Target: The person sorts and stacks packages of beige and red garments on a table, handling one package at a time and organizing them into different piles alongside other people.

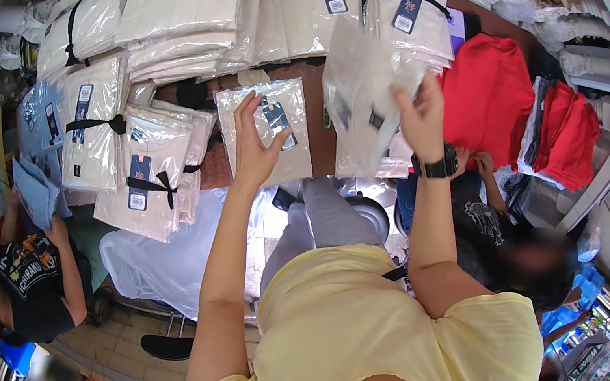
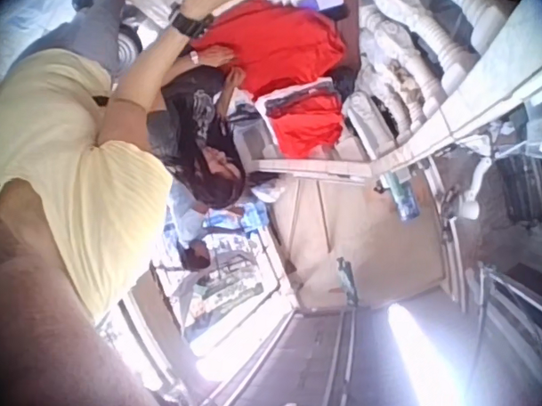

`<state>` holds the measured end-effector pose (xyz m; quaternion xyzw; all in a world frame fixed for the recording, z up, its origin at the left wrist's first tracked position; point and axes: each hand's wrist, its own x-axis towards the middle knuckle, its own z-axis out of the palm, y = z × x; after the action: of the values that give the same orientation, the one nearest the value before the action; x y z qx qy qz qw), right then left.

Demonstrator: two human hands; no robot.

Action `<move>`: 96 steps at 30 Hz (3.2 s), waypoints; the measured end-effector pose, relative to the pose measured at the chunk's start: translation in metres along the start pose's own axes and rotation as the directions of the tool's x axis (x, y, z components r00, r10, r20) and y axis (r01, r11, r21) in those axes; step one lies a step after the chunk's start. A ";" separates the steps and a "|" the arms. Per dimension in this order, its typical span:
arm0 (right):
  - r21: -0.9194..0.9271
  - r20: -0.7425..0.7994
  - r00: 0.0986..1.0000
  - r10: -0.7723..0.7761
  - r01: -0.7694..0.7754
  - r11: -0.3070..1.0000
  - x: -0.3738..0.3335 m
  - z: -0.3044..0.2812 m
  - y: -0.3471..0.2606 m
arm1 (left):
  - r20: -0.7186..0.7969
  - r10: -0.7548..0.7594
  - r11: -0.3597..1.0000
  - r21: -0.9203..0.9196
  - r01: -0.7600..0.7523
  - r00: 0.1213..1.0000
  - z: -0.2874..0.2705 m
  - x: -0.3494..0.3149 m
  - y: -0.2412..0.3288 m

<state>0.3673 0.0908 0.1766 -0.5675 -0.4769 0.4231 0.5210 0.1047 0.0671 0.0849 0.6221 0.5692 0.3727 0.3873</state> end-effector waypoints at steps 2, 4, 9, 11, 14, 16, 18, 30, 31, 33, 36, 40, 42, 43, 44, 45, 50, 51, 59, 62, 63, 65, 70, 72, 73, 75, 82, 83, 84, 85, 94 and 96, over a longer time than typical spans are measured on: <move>-0.070 0.191 0.979 0.069 -0.057 0.996 -0.017 0.004 -0.004 | 0.085 0.068 0.998 -0.011 -0.067 0.994 -0.006 0.012 0.021; -0.266 0.454 0.860 0.234 -0.121 0.956 -0.027 0.000 -0.002 | 0.187 0.131 0.991 -0.019 -0.130 0.974 -0.016 0.020 0.044; -0.184 0.659 0.739 0.140 -0.022 0.983 -0.024 0.022 0.006 | 0.677 -0.216 0.971 0.074 0.227 0.703 -0.039 0.025 0.032; -0.107 0.680 0.728 0.084 -0.015 0.994 -0.010 0.033 0.028 | 0.771 -0.357 0.856 0.044 0.515 0.527 -0.044 0.016 0.015; -0.029 0.595 0.772 0.222 -0.256 0.966 0.024 0.058 0.076 | 0.666 -0.457 0.695 -0.145 0.704 0.589 -0.047 -0.011 -0.016; -0.084 0.222 0.906 0.361 -0.351 0.933 0.057 0.065 0.150 | 0.534 -0.586 0.562 -0.274 0.780 0.610 -0.038 -0.028 -0.047; 0.088 -0.006 0.726 0.687 -0.684 0.724 0.090 0.057 0.205 | 0.404 -0.621 0.574 -0.349 0.740 0.672 -0.021 -0.037 -0.079; 0.715 -0.019 0.530 0.848 -0.585 0.381 0.118 0.095 0.222 | 0.088 -0.710 0.648 -0.307 0.697 0.698 0.001 -0.067 -0.140; 0.745 -0.033 0.588 0.808 -0.525 0.412 0.117 0.097 0.221 | 0.094 -0.718 0.640 -0.302 0.707 0.690 0.001 -0.065 -0.138; 0.797 -0.070 0.694 0.716 -0.393 0.459 0.116 0.100 0.216 | 0.087 -0.729 0.632 -0.298 0.716 0.679 0.000 -0.066 -0.138; 0.808 0.062 0.674 0.736 -0.467 0.360 0.120 0.087 0.203 | 0.079 -0.729 0.630 -0.311 0.712 0.680 0.004 -0.064 -0.139; 0.774 0.118 0.819 0.561 -0.430 0.465 0.088 0.075 0.136 | 0.097 -0.700 0.655 -0.309 0.690 0.708 -0.001 -0.071 -0.142; 0.737 0.065 0.884 0.463 -0.355 0.575 0.061 0.055 0.110 | 0.105 -0.688 0.659 -0.324 0.679 0.718 0.000 -0.073 -0.148; 0.755 0.070 0.879 0.472 -0.356 0.551 0.038 0.046 0.097 | 0.103 -0.696 0.644 -0.347 0.681 0.711 0.000 -0.076 -0.150; 0.771 0.070 0.875 0.478 -0.352 0.531 0.013 0.037 0.081 | 0.106 -0.700 0.631 -0.371 0.681 0.706 -0.001 -0.075 -0.151; 0.795 0.084 0.858 0.506 -0.364 0.486 -0.015 0.034 0.064 | 0.129 -0.711 0.606 -0.386 0.695 0.692 -0.002 -0.073 -0.150; 0.780 0.534 0.642 0.550 -0.625 -0.028 -0.127 0.039 0.070 | 0.129 -0.699 0.607 -0.413 0.679 0.703 -0.017 -0.084 -0.162; 0.739 0.581 0.589 0.561 -0.672 -0.060 -0.138 0.049 0.091 | 0.194 -0.755 0.479 -0.487 0.730 0.626 -0.018 -0.084 -0.166; 0.475 0.535 0.369 0.760 -0.875 0.090 -0.197 0.111 0.227 | 0.186 -0.635 0.647 -0.402 0.648 0.750 -0.018 -0.068 -0.140; 0.242 0.549 0.049 0.834 -0.965 -0.102 -0.192 0.099 0.204 | 0.193 -0.644 0.633 -0.409 0.657 0.741 -0.018 -0.069 -0.137; 0.177 0.433 0.076 0.898 -0.984 -0.002 -0.187 0.093 0.195 | 0.176 -0.645 0.636 -0.415 0.651 0.743 -0.018 -0.070 -0.139; 0.007 0.191 0.168 0.967 -0.985 0.170 -0.176 0.079 0.184 | 0.137 -0.649 0.644 -0.426 0.636 0.748 -0.020 -0.074 -0.150; -0.660 -0.005 0.970 0.243 -0.186 0.728 -0.140 0.060 0.205 | 0.180 -0.660 0.593 -0.470 0.653 0.729 -0.018 -0.076 -0.152; -0.377 -0.079 0.958 0.277 -0.286 0.881 -0.079 0.077 0.190 | 0.167 -0.667 0.590 -0.476 0.652 0.726 -0.021 -0.082 -0.154; -0.300 -0.056 0.894 0.444 -0.439 0.847 -0.043 0.077 0.200 | 0.173 -0.674 0.583 -0.472 0.661 0.718 -0.021 -0.082 -0.153; 0.271 -0.077 0.705 0.705 -0.666 0.695 0.029 0.082 0.227 | 0.188 -0.670 0.577 -0.476 0.664 0.718 -0.019 -0.076 -0.152; 0.657 -0.037 0.481 0.876 -0.649 0.384 0.129 0.094 0.229 | 0.211 -0.671 0.550 -0.500 0.669 0.711 -0.018 -0.074 -0.150; 0.699 -0.001 0.510 0.860 -0.615 0.366 0.132 0.093 0.226 | 0.224 -0.666 0.544 -0.508 0.668 0.712 -0.016 -0.072 -0.148; 0.736 0.038 0.538 0.842 -0.586 0.341 0.132 0.095 0.219 | 0.223 -0.669 0.546 -0.500 0.672 0.709 -0.016 -0.072 -0.147; 0.727 0.014 0.585 0.811 -0.563 0.394 0.134 0.094 0.211 | 0.224 -0.670 0.549 -0.492 0.675 0.708 -0.015 -0.070 -0.146; 0.273 -0.286 0.952 0.107 -0.026 0.962 0.022 0.038 0.083 | 0.182 -0.653 0.618 -0.434 0.656 0.735 -0.015 -0.074 -0.150; 0.526 -0.162 0.939 0.304 -0.178 0.832 -0.021 0.011 0.082 | 0.182 -0.661 0.615 -0.423 0.665 0.728 -0.014 -0.071 -0.149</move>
<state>0.3609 0.0720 0.0936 -0.5144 -0.2076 0.5239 0.6464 0.0238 0.0050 -0.0458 0.2587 0.6514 0.3245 0.6352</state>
